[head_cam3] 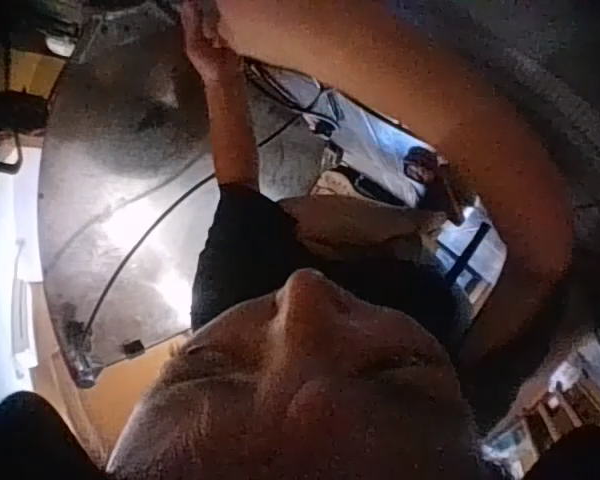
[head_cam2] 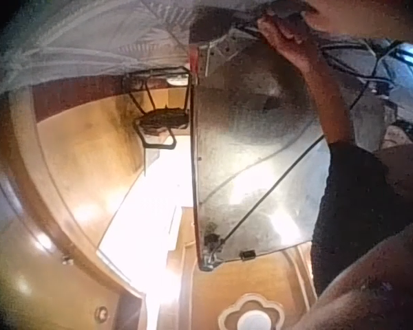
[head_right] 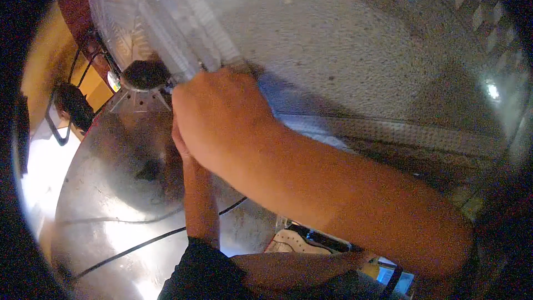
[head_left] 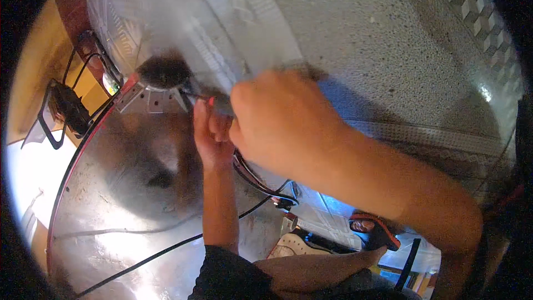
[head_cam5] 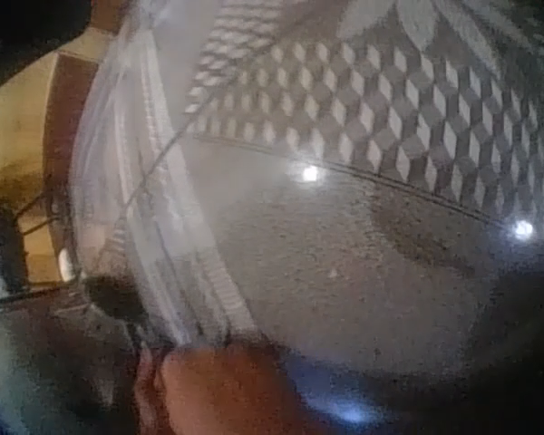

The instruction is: The person uses a screwdriver to tighten a screw on the corner of a red metal frame and then secures a metal bracket to a surface.

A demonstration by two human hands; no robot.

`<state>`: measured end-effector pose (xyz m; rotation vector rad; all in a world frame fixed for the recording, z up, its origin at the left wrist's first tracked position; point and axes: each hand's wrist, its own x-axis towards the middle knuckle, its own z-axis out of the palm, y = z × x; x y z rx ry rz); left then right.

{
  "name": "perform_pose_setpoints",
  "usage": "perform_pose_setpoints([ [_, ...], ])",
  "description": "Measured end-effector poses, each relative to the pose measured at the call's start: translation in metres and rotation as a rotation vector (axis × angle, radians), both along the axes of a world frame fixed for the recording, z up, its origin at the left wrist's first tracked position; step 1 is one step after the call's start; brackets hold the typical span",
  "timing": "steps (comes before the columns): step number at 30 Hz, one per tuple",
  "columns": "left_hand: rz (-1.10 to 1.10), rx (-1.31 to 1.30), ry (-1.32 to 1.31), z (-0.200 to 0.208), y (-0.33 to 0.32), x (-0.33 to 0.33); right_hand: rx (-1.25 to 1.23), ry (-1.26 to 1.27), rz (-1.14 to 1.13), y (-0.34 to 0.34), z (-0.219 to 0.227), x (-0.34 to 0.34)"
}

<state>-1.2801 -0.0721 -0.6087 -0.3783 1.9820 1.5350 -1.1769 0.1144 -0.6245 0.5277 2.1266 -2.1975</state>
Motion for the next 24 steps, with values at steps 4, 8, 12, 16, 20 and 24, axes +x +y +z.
perform_pose_setpoints([
  [4,-0.128,0.155,-0.034,0.011,0.012,-0.004,0.104,-0.047,0.132,0.015,0.012,-0.009],
  [8,0.034,0.08,0.029,-0.003,0.031,0.006,0.236,-0.128,0.284,0.017,0.0,-0.012],
  [12,0.282,0.543,-0.126,-0.003,0.045,0.002,0.403,-0.066,0.29,0.009,0.011,-0.011],
  [16,0.706,0.691,-0.149,-0.008,0.062,0.01,0.489,-0.069,0.381,0.001,0.007,-0.008],
  [20,0.79,0.983,-0.16,-0.017,0.063,0.008,0.362,-0.114,0.372,0.009,0.01,-0.021],
  [24,0.904,0.905,-0.045,-0.013,0.085,0.0,0.335,-0.082,0.401,0.024,0.013,-0.036],
])
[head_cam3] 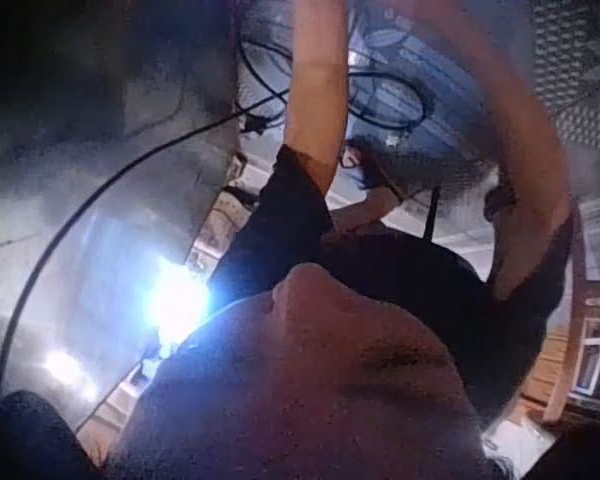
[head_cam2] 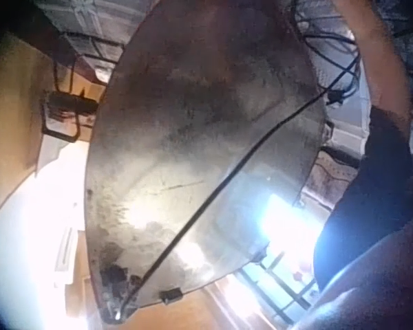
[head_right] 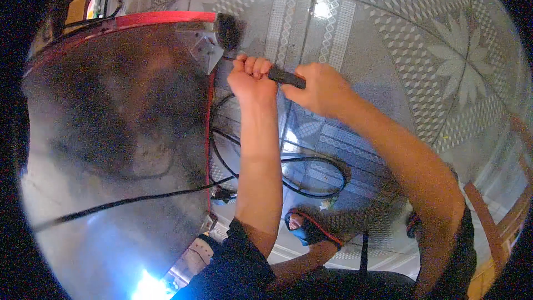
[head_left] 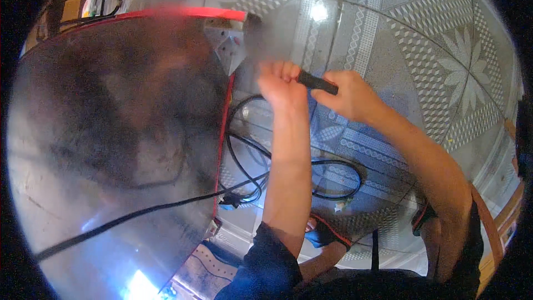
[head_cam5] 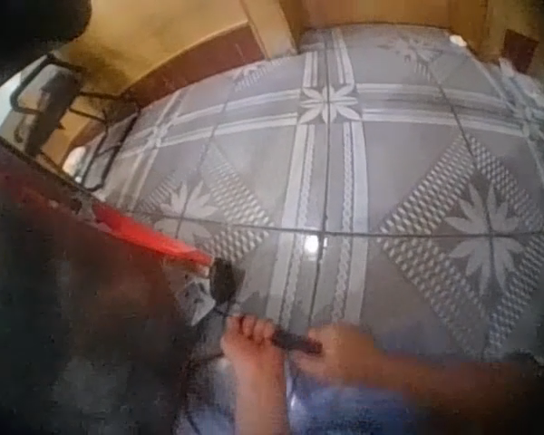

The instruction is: The person uses a screwdriver to tighten a screw on the corner of a red metal frame and then secures a metal bracket to a surface.

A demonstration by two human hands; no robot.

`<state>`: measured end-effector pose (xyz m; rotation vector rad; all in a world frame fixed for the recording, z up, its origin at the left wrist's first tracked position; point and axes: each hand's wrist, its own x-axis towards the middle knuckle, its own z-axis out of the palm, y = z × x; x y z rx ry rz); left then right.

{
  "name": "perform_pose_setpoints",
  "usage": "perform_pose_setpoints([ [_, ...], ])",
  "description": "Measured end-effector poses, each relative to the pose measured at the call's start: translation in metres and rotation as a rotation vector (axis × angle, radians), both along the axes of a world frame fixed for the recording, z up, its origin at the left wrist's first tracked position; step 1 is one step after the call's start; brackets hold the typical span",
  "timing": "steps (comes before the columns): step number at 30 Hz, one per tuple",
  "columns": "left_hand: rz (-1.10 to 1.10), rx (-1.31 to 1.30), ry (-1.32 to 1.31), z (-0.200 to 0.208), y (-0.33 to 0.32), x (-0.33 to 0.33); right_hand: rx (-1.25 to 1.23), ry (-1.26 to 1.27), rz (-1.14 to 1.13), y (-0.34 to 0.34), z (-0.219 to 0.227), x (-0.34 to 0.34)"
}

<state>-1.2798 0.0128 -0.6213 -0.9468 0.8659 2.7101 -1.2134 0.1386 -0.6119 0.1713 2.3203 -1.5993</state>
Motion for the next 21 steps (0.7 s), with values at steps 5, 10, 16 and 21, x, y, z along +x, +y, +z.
perform_pose_setpoints([
  [5,-0.008,-0.139,-0.095,0.004,0.006,0.005,0.231,0.041,0.026,-0.009,0.007,0.018],
  [10,-0.092,-0.301,-0.177,-0.002,-0.004,-0.003,0.503,0.212,0.091,-0.025,0.001,0.022],
  [16,-0.12,-0.126,0.031,-0.009,-0.006,0.001,-0.103,-0.006,0.028,0.002,-0.002,0.017],
  [21,-0.055,-0.294,-0.103,0.014,0.016,0.005,-0.613,-0.499,0.036,0.014,-0.012,0.019],
])
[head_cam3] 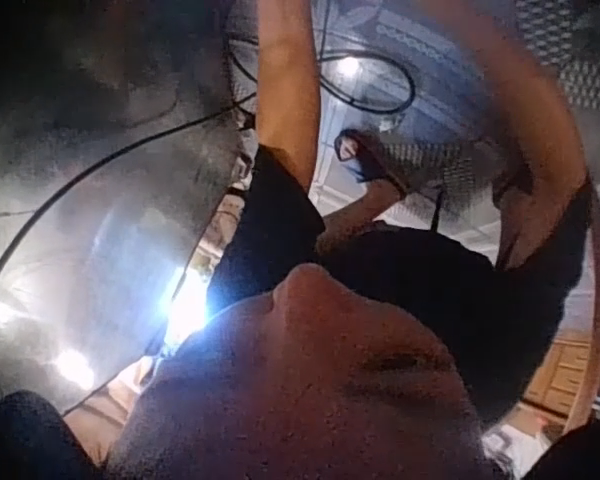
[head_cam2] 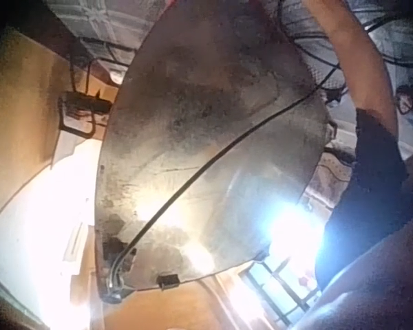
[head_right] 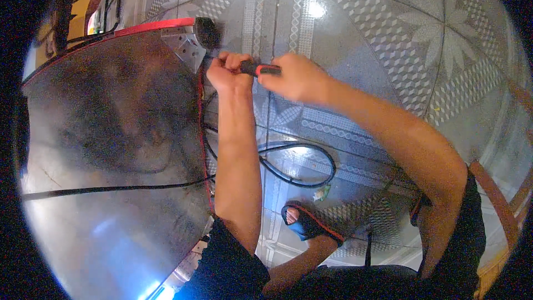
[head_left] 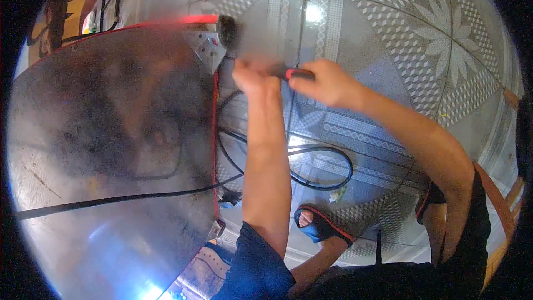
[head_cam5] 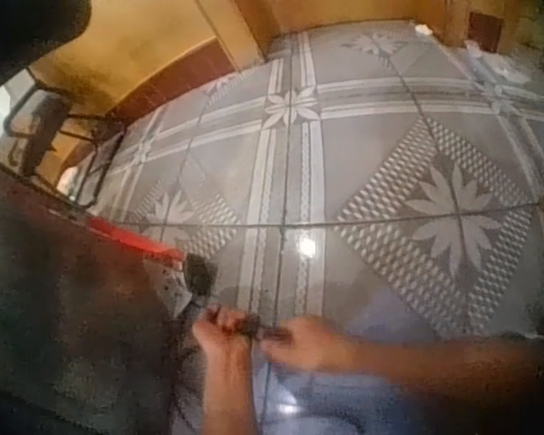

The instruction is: The person uses a screwdriver to tighten a screw on the corner of a red metal frame and then secures a metal bracket to a surface.

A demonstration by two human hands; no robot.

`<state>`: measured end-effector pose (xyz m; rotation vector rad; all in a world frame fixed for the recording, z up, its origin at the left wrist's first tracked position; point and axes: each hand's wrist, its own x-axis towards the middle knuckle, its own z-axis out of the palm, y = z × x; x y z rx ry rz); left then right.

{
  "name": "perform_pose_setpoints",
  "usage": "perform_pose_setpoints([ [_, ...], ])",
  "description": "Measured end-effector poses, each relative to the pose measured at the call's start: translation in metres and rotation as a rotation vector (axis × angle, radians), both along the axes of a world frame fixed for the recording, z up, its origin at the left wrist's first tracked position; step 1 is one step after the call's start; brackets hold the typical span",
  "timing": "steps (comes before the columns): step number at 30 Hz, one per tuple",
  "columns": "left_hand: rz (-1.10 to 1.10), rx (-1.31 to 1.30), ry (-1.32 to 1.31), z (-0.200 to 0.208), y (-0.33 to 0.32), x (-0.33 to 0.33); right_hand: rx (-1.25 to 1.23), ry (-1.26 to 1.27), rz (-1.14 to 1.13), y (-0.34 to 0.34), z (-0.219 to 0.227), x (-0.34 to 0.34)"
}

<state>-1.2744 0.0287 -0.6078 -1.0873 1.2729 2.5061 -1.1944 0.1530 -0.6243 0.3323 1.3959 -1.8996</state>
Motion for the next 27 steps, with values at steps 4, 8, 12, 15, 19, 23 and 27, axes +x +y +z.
perform_pose_setpoints([
  [4,-0.156,-0.161,-0.046,0.0,0.007,0.003,0.98,0.909,0.052,-0.012,0.009,0.01],
  [8,-0.627,-0.558,0.328,-0.021,-0.027,-0.007,0.345,0.446,-0.136,-0.022,0.005,0.01],
  [12,-0.308,-0.225,0.178,-0.014,0.005,0.012,0.401,0.495,-0.11,-0.011,-0.004,0.011],
  [15,-0.816,-1.07,0.707,-0.038,-0.038,-0.011,0.428,0.608,-0.071,-0.01,0.009,0.001],
  [19,-0.968,-1.086,0.829,-0.047,-0.048,-0.027,0.467,0.642,-0.14,-0.002,0.004,-0.001],
  [23,-1.114,-1.123,0.97,-0.036,-0.046,-0.031,-0.666,-0.314,-0.066,0.013,0.002,-0.011],
  [27,-0.924,-1.063,0.786,-0.007,-0.002,0.004,-0.605,-0.26,-0.156,0.008,-0.004,0.005],
])
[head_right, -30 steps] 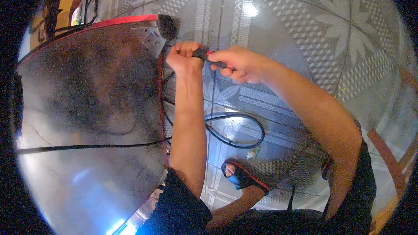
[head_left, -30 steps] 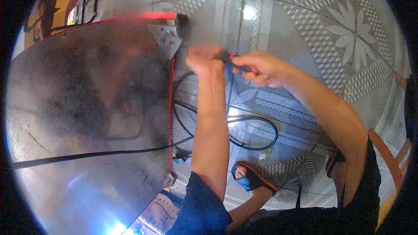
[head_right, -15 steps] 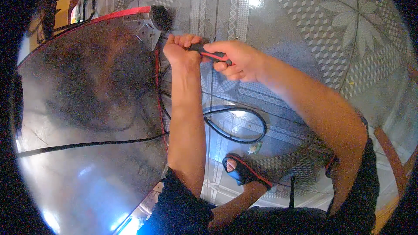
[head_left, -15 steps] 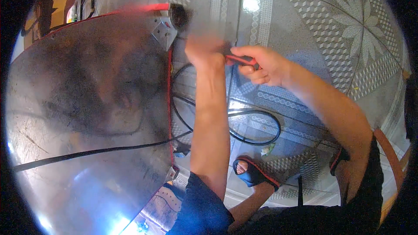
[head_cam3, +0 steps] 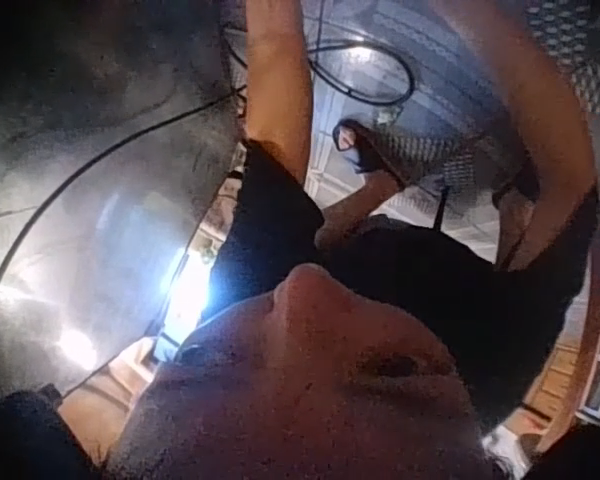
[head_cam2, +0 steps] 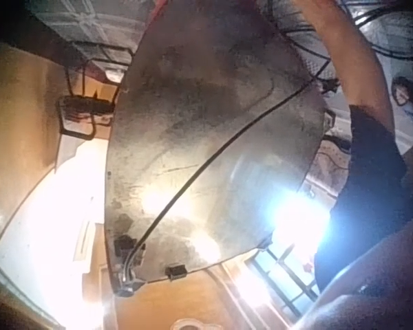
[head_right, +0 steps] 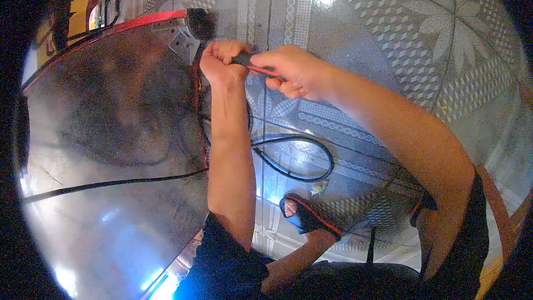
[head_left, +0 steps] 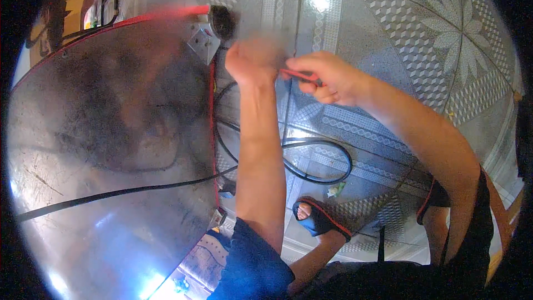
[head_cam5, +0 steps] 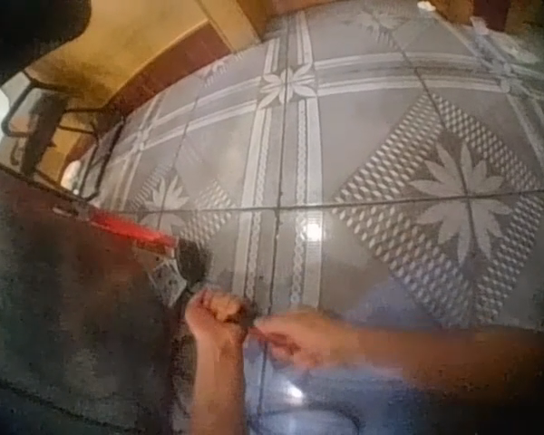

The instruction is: The person uses a screwdriver to tighten a screw on the corner of a red metal frame and then secures a metal bracket to a surface.

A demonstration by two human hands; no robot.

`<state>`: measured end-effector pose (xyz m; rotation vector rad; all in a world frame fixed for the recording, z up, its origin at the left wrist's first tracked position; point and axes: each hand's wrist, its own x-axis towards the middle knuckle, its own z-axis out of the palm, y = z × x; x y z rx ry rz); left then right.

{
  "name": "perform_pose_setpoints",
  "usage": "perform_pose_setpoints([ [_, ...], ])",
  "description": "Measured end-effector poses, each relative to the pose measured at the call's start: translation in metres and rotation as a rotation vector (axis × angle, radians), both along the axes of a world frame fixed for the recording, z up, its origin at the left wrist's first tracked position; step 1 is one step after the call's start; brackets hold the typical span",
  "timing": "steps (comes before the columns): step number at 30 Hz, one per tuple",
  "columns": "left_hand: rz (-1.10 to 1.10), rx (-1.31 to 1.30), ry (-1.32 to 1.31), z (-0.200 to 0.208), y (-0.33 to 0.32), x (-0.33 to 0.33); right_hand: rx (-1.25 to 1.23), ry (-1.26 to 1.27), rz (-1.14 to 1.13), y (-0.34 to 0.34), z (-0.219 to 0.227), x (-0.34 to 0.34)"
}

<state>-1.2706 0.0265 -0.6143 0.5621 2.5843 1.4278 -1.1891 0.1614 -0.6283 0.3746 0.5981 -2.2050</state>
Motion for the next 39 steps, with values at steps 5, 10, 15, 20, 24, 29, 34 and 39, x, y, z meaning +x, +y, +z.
perform_pose_setpoints([
  [5,0.918,0.973,-0.928,0.027,0.014,-0.002,1.41,1.04,0.057,-0.022,0.019,0.008],
  [10,0.891,0.783,-0.881,0.032,0.026,0.0,1.384,0.991,-0.133,-0.031,-0.001,0.015],
  [15,0.877,1.102,-0.95,0.023,0.012,-0.003,1.082,0.767,-0.126,-0.03,-0.007,0.004],
  [20,0.75,1.017,-0.854,0.001,0.0,0.001,1.219,0.797,0.025,-0.027,0.003,0.003],
  [24,0.871,0.848,-0.756,-0.008,0.0,-0.009,1.612,1.029,-0.003,-0.031,0.006,0.011],
  [29,0.698,1.017,-0.827,-0.005,-0.014,-0.008,0.846,0.563,-0.063,-0.017,-0.002,0.002],
  [34,0.726,1.093,-0.871,-0.012,-0.017,-0.005,0.859,0.533,0.048,-0.029,-0.004,0.003],
  [39,0.956,0.635,-0.515,-0.007,0.003,0.001,1.605,1.008,-0.013,-0.044,0.003,0.017],
])
